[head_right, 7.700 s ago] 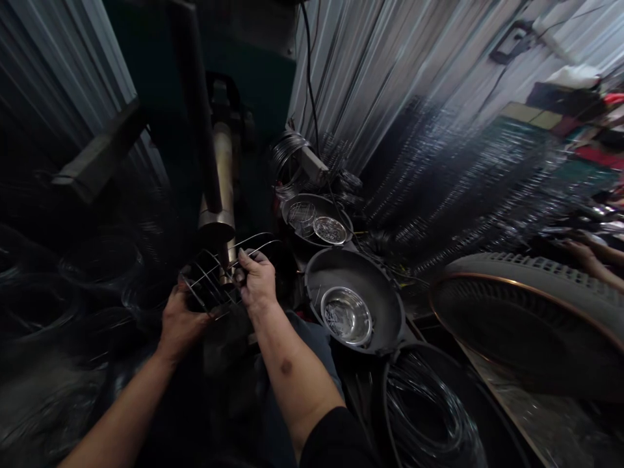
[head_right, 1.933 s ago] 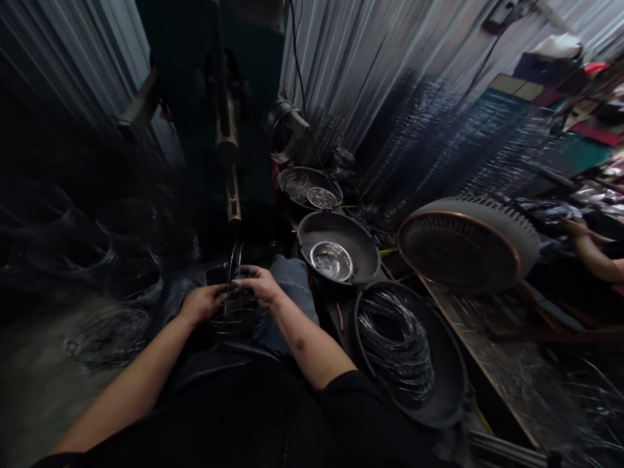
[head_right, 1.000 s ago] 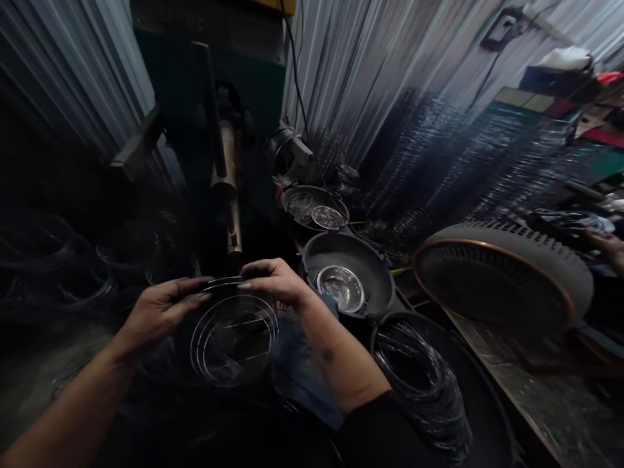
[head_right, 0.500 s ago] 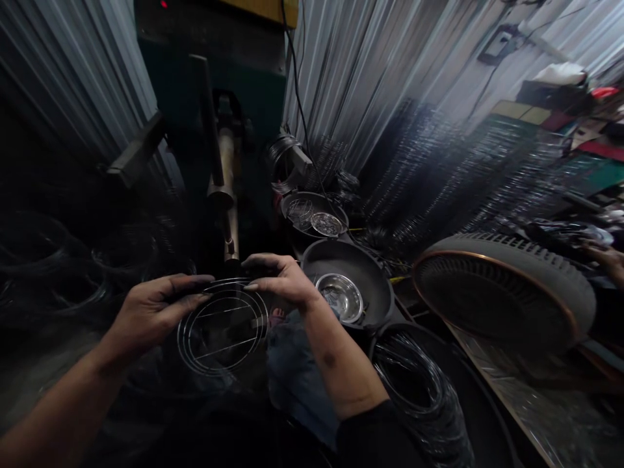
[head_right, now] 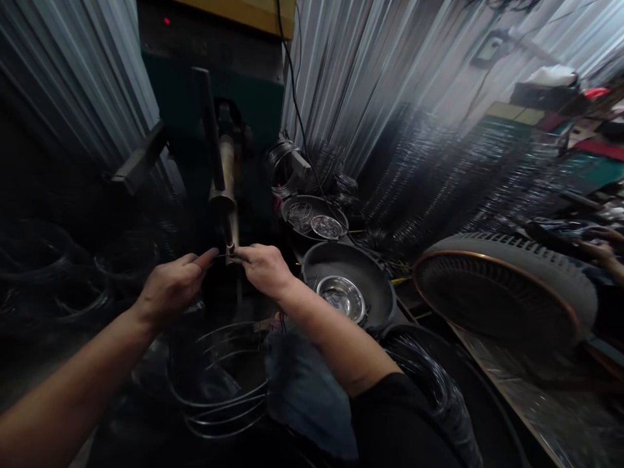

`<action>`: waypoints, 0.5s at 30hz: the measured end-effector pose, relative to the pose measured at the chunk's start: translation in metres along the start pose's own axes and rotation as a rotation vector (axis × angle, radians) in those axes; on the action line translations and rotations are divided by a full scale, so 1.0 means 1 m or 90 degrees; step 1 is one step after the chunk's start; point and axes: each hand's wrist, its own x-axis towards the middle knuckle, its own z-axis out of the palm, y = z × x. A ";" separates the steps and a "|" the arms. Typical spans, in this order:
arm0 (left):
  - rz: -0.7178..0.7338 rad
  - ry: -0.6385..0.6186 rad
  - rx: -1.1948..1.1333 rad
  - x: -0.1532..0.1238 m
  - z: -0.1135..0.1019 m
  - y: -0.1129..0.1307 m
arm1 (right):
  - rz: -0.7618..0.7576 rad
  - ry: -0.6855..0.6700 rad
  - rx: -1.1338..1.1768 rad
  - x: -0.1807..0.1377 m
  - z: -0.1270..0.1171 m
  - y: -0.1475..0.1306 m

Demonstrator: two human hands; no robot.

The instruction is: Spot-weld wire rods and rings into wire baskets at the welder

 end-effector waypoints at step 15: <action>-0.145 -0.148 -0.076 0.019 0.031 -0.010 | 0.096 -0.209 -0.195 0.028 0.024 0.025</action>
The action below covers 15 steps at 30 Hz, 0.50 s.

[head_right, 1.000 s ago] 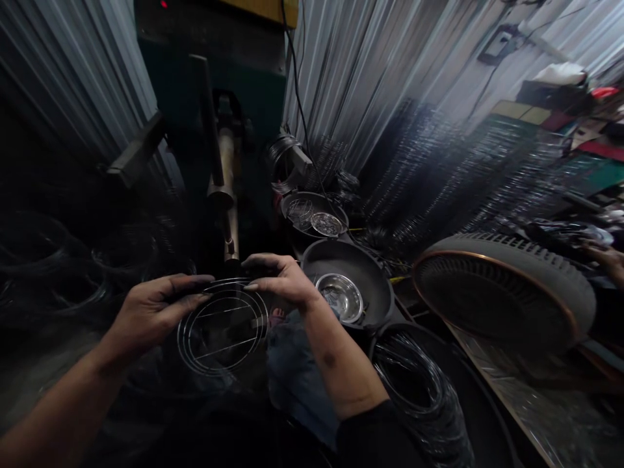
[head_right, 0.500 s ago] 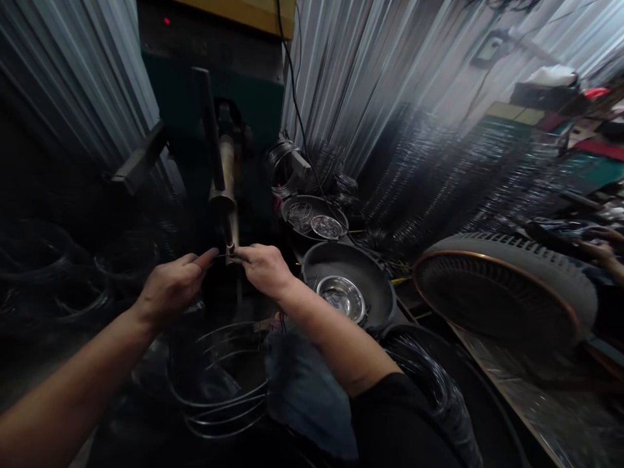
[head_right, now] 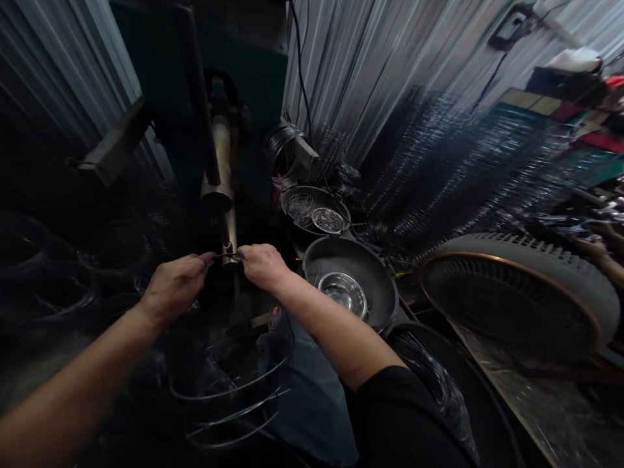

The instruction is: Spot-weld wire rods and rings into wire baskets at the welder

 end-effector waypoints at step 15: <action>-0.013 -0.015 -0.002 0.017 0.002 -0.007 | 0.048 -0.048 -0.064 0.014 -0.010 -0.004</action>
